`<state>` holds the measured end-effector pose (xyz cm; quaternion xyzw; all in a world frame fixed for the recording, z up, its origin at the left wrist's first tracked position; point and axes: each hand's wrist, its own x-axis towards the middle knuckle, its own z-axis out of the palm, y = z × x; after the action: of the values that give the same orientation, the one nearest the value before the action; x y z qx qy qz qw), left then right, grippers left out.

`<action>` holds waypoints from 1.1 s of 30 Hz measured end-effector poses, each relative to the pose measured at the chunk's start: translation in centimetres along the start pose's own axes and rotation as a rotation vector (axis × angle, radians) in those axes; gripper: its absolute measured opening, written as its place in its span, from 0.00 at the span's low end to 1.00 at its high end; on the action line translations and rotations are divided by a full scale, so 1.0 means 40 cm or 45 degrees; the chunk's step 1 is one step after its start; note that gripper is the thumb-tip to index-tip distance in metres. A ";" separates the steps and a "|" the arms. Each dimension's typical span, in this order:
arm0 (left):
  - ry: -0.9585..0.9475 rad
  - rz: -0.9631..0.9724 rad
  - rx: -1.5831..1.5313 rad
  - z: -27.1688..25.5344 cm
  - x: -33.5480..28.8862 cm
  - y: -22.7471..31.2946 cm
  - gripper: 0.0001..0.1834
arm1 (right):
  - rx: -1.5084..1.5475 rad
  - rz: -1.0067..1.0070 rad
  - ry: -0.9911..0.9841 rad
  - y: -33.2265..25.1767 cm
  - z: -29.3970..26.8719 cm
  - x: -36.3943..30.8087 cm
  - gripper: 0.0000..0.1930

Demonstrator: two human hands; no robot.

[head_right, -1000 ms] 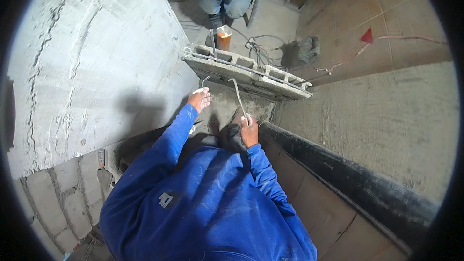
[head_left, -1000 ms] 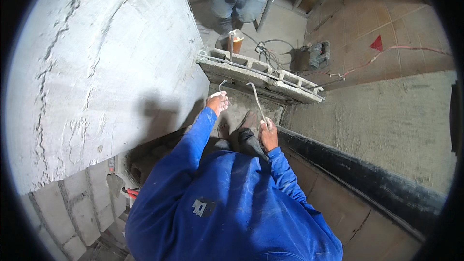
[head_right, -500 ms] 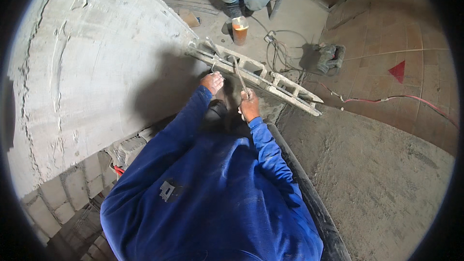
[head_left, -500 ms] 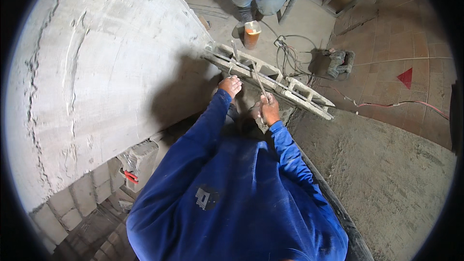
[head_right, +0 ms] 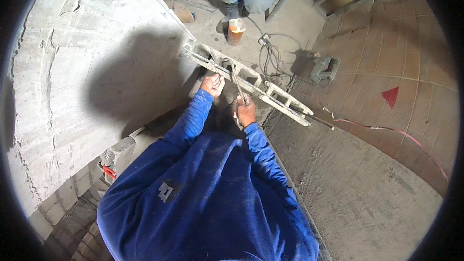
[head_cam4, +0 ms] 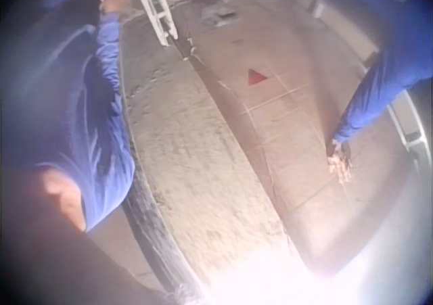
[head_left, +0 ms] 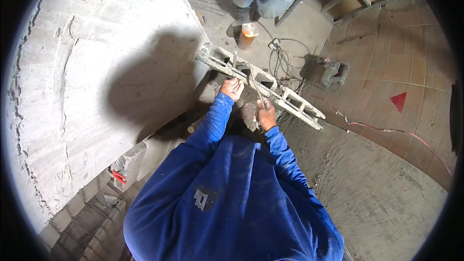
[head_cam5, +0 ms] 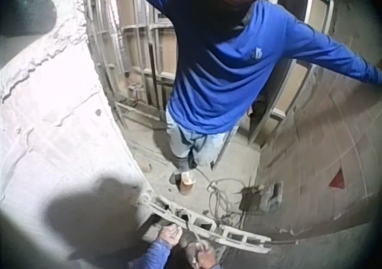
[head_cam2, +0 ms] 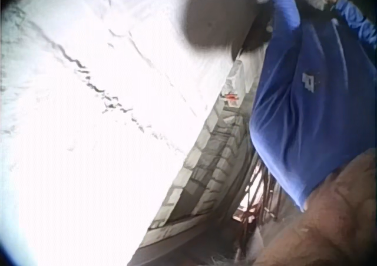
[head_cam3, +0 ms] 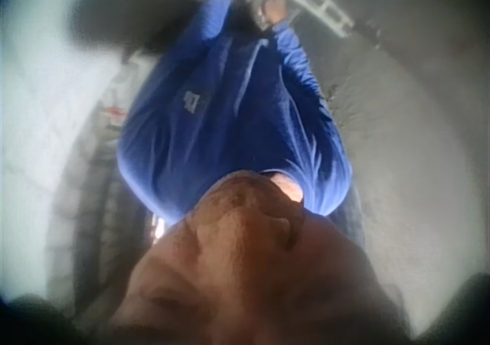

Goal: The person positions a metal rod against a concrete block and then uses a power drill to create holes in the block. The person handles the rod and the drill throughout the task.

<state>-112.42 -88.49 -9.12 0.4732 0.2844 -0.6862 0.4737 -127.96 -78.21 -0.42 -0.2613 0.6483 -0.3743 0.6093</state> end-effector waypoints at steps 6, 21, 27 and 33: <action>0.027 -0.036 -0.081 0.015 0.004 -0.018 0.05 | -0.102 -0.011 0.008 -0.031 0.005 0.020 0.11; -0.266 0.029 0.050 -0.033 0.119 -0.034 0.11 | -0.242 -0.005 0.037 -0.053 0.005 0.036 0.11; -0.487 0.084 0.220 -0.043 0.170 -0.043 0.14 | -0.383 -0.108 -0.039 -0.087 0.012 0.098 0.09; -0.263 0.206 0.564 0.003 0.142 -0.071 0.17 | -0.815 -0.369 -0.040 -0.083 -0.007 0.175 0.11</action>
<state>-115.66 -89.66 -14.44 0.5139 0.0387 -0.7364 0.4383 -129.46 -85.67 -1.93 -0.5341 0.6794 -0.2307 0.4471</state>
